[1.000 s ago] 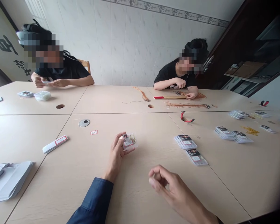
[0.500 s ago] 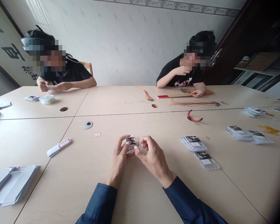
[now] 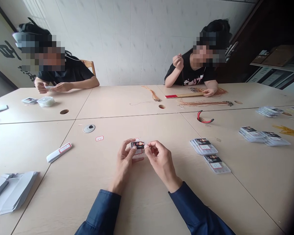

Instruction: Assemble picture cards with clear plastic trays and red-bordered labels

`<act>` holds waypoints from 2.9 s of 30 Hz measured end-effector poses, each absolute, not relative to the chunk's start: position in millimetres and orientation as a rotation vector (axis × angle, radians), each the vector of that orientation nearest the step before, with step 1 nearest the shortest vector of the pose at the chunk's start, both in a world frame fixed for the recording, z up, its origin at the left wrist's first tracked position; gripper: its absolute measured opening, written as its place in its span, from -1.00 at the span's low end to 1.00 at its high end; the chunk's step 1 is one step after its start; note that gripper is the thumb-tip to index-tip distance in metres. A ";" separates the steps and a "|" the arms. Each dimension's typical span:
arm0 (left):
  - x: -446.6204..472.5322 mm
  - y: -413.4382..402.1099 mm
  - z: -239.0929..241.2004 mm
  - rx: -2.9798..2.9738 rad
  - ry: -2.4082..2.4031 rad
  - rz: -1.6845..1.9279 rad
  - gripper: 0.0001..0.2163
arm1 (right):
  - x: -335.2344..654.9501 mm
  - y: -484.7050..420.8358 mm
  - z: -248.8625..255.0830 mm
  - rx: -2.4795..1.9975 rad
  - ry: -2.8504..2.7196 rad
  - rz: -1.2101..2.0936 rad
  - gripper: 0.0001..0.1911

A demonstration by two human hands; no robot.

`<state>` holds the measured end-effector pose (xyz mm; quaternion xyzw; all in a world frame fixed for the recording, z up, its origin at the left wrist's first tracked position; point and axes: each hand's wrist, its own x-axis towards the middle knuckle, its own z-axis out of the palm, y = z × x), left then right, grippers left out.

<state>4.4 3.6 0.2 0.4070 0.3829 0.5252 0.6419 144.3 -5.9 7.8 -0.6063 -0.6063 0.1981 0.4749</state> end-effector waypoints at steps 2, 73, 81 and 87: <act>4.5 3.5 1.7 0.921 0.896 1.192 -0.66 | 144.4 -5.9 7.4 -1.475 -1.469 0.506 -0.77; 5.3 3.8 4.1 0.832 0.859 1.170 -0.70 | 145.7 -5.8 1.2 -1.536 -1.453 0.467 -0.64; 5.5 3.1 2.4 0.838 0.872 1.187 -0.69 | 146.3 -5.5 -1.8 -1.537 -1.480 0.439 -0.64; 5.3 3.1 3.7 0.828 0.877 1.185 -0.68 | 146.6 -5.2 -3.0 -1.532 -1.481 0.434 -0.65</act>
